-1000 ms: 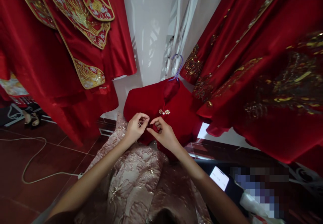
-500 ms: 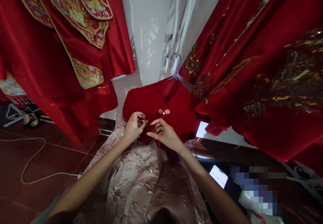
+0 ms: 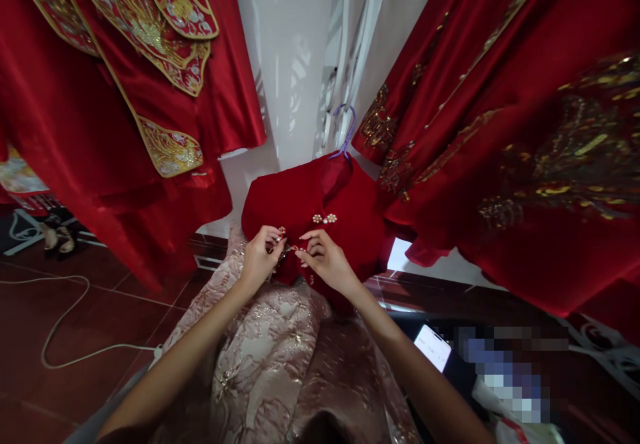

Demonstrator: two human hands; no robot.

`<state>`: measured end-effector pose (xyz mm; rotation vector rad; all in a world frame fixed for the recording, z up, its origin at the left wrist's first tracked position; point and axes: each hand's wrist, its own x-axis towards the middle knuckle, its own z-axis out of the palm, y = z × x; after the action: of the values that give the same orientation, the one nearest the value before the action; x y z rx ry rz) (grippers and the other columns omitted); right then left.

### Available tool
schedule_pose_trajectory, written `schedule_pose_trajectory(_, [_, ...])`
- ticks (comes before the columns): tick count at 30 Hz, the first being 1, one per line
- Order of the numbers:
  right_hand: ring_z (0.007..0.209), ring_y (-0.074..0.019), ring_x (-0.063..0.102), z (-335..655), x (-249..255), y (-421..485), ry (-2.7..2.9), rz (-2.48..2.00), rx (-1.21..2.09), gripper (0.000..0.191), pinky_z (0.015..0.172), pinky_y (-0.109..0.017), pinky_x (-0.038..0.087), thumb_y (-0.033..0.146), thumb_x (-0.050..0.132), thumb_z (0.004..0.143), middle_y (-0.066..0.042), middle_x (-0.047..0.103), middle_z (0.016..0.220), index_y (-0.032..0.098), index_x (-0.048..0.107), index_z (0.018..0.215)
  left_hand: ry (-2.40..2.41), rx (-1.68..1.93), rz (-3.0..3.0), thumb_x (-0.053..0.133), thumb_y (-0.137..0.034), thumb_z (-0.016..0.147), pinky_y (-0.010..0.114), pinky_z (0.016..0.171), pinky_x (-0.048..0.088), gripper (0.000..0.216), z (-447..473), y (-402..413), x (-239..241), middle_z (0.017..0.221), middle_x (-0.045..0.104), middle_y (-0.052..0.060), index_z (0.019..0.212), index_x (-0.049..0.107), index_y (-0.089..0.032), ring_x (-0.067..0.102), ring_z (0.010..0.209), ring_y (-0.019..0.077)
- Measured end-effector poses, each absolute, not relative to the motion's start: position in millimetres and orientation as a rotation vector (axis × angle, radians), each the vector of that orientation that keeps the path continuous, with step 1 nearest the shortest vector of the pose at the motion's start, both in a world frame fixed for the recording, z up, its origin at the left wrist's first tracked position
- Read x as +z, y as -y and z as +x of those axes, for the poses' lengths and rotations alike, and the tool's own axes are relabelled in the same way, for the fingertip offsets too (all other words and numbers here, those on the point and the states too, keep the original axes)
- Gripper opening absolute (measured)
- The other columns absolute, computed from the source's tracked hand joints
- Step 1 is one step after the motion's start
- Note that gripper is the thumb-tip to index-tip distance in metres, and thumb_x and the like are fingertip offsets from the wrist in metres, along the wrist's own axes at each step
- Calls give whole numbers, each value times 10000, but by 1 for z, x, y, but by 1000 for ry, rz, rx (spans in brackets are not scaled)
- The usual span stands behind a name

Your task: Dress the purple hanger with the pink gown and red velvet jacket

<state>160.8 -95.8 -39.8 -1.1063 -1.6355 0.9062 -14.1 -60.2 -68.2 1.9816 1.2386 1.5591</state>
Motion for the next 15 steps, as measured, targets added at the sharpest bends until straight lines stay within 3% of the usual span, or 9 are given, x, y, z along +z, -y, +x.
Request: schedule_pose_trajectory(15, [680, -108, 560, 143, -39, 77, 1699, -1090, 795, 246, 597, -227, 519, 284, 588, 771, 10, 518, 780, 205, 493, 984, -1029, 1425, 1712, 589, -334, 800, 247, 723, 537, 206, -15, 59, -52, 869, 682, 50, 893, 630, -154, 649, 780, 131])
